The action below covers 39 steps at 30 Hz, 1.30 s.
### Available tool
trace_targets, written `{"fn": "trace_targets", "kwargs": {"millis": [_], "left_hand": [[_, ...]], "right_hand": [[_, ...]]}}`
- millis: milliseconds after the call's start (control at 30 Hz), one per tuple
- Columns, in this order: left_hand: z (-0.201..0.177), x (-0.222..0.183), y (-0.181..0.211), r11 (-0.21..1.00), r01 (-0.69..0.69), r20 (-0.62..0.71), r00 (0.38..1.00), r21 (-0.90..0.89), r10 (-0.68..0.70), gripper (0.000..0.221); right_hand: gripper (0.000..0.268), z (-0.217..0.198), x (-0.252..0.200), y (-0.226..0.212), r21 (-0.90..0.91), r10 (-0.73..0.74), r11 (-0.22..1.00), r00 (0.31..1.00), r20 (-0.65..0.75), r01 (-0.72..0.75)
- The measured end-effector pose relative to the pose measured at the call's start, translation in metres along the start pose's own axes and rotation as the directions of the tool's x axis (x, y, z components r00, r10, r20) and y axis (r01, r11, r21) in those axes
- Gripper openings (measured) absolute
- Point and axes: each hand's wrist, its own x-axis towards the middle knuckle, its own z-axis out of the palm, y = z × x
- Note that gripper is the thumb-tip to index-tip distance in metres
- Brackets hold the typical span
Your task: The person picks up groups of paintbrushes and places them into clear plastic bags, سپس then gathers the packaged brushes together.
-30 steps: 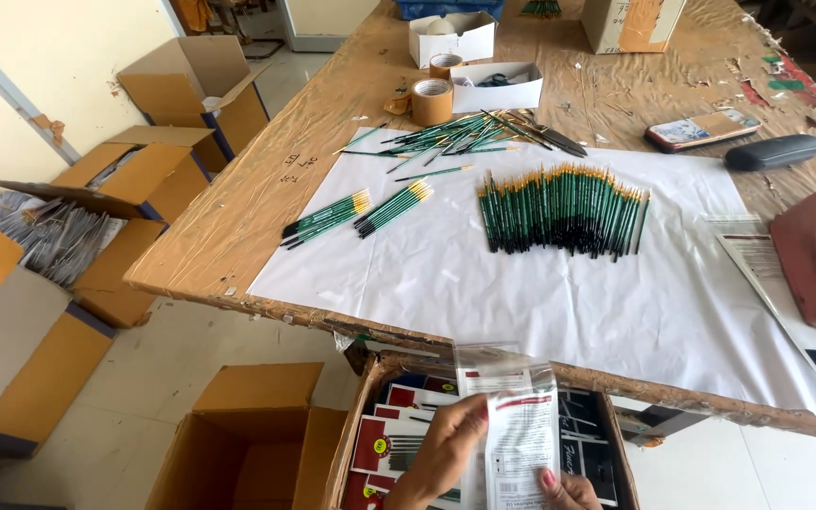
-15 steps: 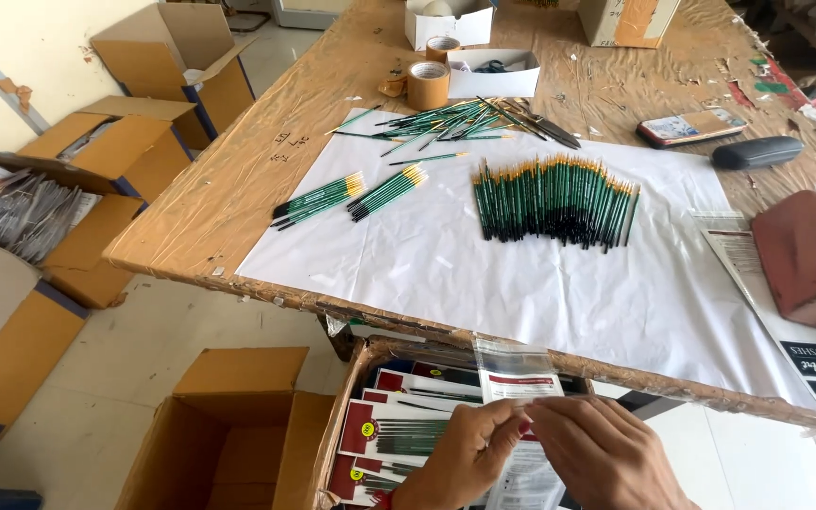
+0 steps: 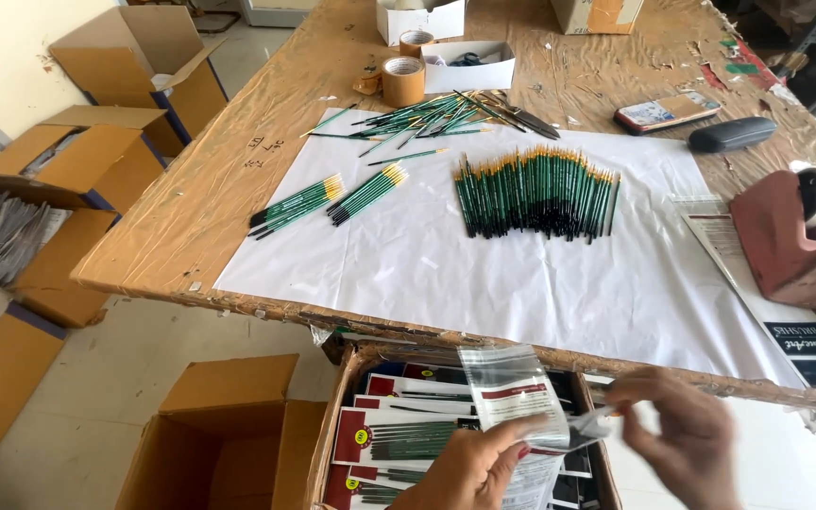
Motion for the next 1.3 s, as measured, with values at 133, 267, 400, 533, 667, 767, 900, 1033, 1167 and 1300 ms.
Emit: {"fn": "trace_targets", "kwargs": {"millis": [133, 267, 400, 533, 667, 767, 900, 1033, 1167, 1300], "left_hand": [[-0.014, -0.004, -0.004, 0.994, -0.096, -0.144, 0.986, -0.058, 0.087, 0.037], [-0.022, 0.0, 0.005, 0.964, 0.252, -0.054, 0.965, -0.081, -0.257, 0.035], [-0.013, 0.001, 0.003, 0.989, 0.017, -0.049, 0.998, -0.147, -0.025, 0.034], [-0.013, -0.003, 0.007, 0.994, 0.094, -0.071, 0.993, -0.064, -0.098, 0.033], [-0.018, -0.012, -0.01, 0.99, -0.098, -0.26, 0.958, 0.101, 0.122, 0.012], [-0.03, -0.012, -0.003, 0.993, 0.063, -0.212, 0.976, 0.098, -0.041, 0.011], [-0.045, -0.011, -0.01, 0.993, -0.121, -0.146, 0.982, 0.003, 0.121, 0.011], [-0.061, -0.011, -0.007, 0.938, -0.342, 0.006, 0.939, -0.047, 0.343, 0.016], [-0.065, -0.011, -0.003, 0.948, -0.316, 0.057, 0.948, 0.044, 0.313, 0.018], [-0.061, -0.009, -0.007, 0.965, -0.239, 0.074, 0.97, 0.108, 0.232, 0.015]], "right_hand": [[0.016, -0.089, -0.077, 0.182, -0.209, 0.259, 0.897, 0.846, -0.466, -0.39], [0.044, -0.128, -0.133, 0.309, -0.855, 0.168, 0.488, 0.98, -0.102, -0.173], [0.033, 0.001, -0.05, 0.055, -0.183, 0.386, 0.882, 0.888, -0.249, -0.434], [0.022, 0.05, -0.024, 0.019, 0.455, 0.345, 0.84, 0.938, -0.028, -0.295], [0.002, 0.064, -0.031, 0.049, 0.459, 0.286, 0.857, 0.957, -0.046, -0.234], [0.004, 0.061, -0.029, 0.053, 0.426, 0.32, 0.855, 0.947, 0.014, -0.295], [0.006, 0.046, -0.01, 0.04, 0.621, 0.161, 0.752, 0.975, 0.152, -0.221], [0.013, 0.038, -0.001, 0.037, 0.604, -0.069, 0.791, 0.966, 0.25, -0.1], [0.015, 0.033, 0.001, 0.034, 0.567, 0.012, 0.808, 0.966, 0.259, -0.162], [0.013, 0.042, 0.003, 0.024, 0.507, 0.036, 0.845, 0.964, 0.263, -0.17]]}}
